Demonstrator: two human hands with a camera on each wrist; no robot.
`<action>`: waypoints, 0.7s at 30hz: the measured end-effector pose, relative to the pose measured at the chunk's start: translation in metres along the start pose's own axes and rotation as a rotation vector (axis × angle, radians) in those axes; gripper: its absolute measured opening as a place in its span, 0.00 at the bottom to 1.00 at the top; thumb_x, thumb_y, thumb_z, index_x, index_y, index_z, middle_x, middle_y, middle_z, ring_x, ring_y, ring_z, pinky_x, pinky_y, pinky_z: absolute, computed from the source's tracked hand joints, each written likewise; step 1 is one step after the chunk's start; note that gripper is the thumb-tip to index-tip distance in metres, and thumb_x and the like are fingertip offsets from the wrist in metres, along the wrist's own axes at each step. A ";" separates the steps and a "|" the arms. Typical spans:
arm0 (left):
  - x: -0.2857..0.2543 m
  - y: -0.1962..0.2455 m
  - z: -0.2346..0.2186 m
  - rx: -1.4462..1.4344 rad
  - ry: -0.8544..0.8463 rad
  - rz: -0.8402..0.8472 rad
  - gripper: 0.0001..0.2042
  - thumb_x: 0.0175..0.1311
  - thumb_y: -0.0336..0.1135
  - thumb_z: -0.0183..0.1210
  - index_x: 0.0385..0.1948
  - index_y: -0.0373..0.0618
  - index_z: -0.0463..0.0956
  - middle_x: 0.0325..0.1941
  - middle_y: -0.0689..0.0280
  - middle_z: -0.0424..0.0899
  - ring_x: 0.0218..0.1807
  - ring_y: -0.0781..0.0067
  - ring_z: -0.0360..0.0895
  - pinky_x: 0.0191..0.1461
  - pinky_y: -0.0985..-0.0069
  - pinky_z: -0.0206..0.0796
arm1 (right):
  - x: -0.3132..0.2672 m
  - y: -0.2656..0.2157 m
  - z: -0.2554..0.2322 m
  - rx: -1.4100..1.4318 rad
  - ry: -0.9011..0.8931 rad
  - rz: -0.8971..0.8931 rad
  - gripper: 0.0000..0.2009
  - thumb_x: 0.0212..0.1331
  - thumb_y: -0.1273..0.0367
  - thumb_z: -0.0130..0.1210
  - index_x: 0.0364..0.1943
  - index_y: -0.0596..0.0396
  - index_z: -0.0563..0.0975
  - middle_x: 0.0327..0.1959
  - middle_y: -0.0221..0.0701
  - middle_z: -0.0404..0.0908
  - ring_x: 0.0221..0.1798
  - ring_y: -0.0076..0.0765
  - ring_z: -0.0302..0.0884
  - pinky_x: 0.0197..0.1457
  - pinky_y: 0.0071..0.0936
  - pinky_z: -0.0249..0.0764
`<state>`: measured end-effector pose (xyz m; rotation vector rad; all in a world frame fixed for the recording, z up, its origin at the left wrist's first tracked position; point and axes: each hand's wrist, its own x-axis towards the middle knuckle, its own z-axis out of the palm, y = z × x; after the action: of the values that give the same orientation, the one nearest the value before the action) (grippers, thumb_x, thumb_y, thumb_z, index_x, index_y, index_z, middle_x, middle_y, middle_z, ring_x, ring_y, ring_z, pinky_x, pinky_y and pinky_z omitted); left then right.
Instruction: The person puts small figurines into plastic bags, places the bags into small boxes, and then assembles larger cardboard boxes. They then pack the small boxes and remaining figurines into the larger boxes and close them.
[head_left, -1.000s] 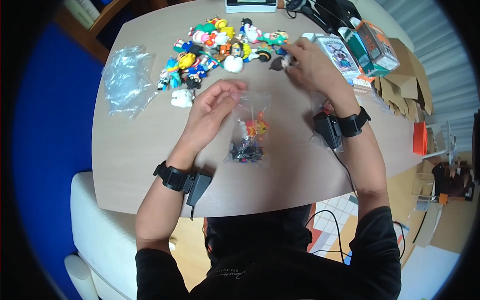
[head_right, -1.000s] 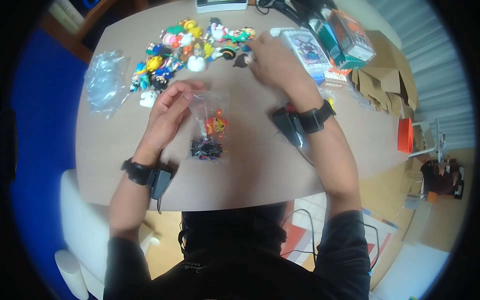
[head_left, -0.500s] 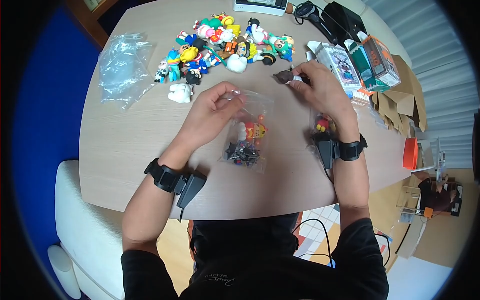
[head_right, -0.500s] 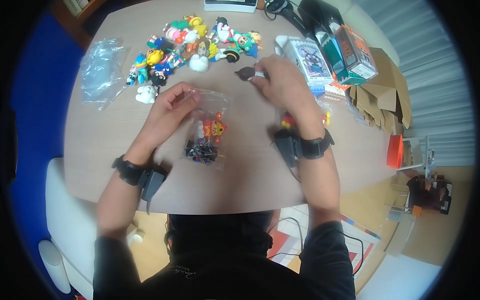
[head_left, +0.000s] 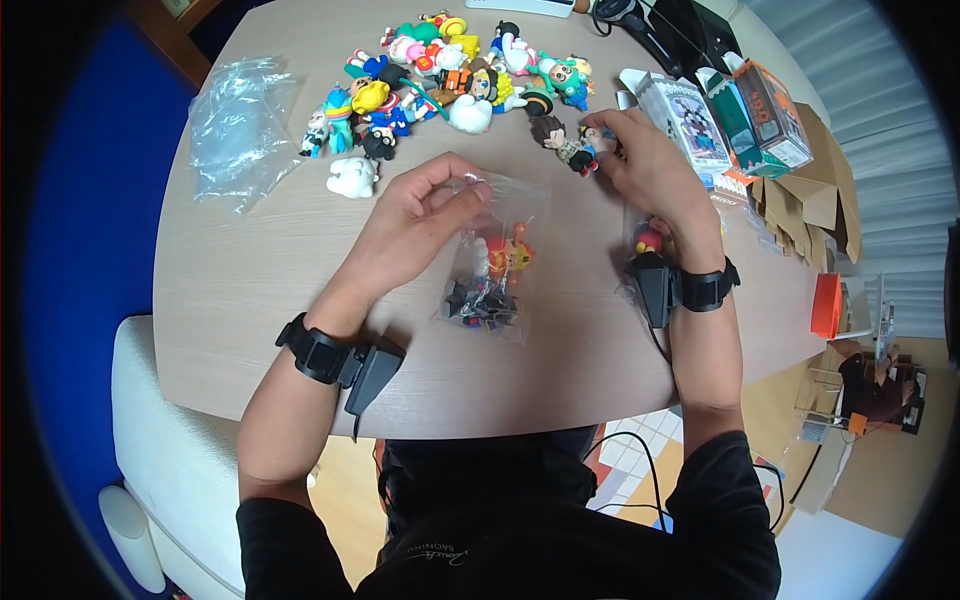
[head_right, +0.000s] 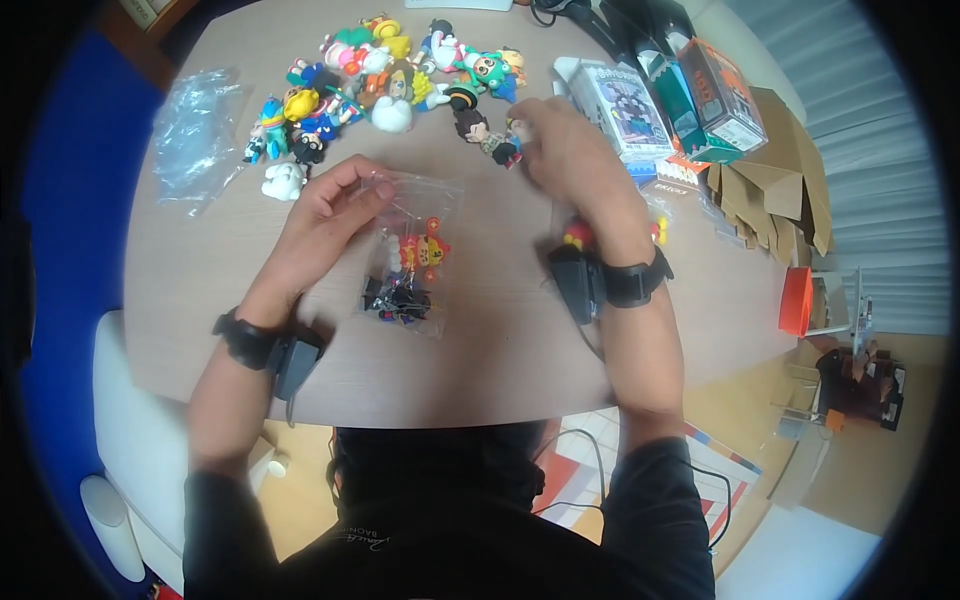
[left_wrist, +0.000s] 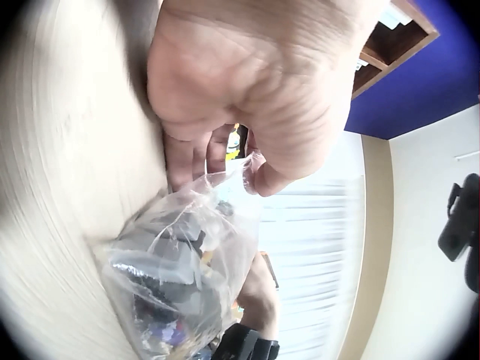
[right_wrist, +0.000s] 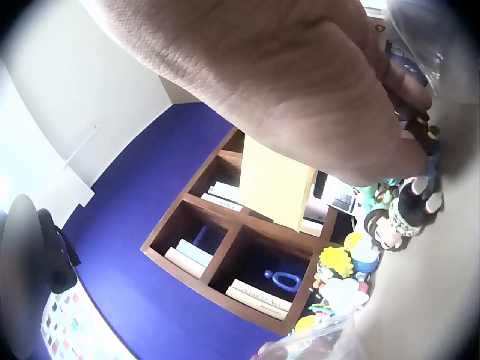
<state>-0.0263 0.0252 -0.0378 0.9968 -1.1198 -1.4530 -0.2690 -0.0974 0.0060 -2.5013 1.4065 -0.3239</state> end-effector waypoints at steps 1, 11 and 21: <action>-0.001 0.000 0.000 -0.003 -0.007 0.008 0.06 0.71 0.30 0.54 0.43 0.40 0.74 0.42 0.71 0.81 0.45 0.84 0.78 0.49 0.81 0.72 | 0.000 -0.001 -0.002 -0.016 -0.018 0.011 0.19 0.56 0.73 0.53 0.55 0.52 0.75 0.49 0.46 0.77 0.53 0.54 0.74 0.58 0.41 0.70; -0.006 0.007 0.003 0.005 -0.044 -0.001 0.08 0.71 0.33 0.55 0.46 0.42 0.75 0.46 0.73 0.79 0.48 0.88 0.74 0.52 0.85 0.66 | -0.005 -0.025 -0.031 0.377 0.003 0.095 0.20 0.57 0.74 0.60 0.55 0.55 0.75 0.40 0.30 0.80 0.41 0.23 0.77 0.46 0.21 0.72; -0.009 0.002 0.007 0.019 -0.148 0.274 0.06 0.69 0.27 0.55 0.43 0.39 0.77 0.60 0.60 0.69 0.63 0.72 0.66 0.66 0.72 0.57 | -0.019 -0.059 -0.016 1.060 -0.263 -0.082 0.15 0.63 0.74 0.58 0.55 0.56 0.77 0.39 0.26 0.81 0.37 0.18 0.78 0.39 0.17 0.73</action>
<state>-0.0309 0.0351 -0.0345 0.7246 -1.3234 -1.3106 -0.2361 -0.0531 0.0387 -1.6303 0.7124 -0.5473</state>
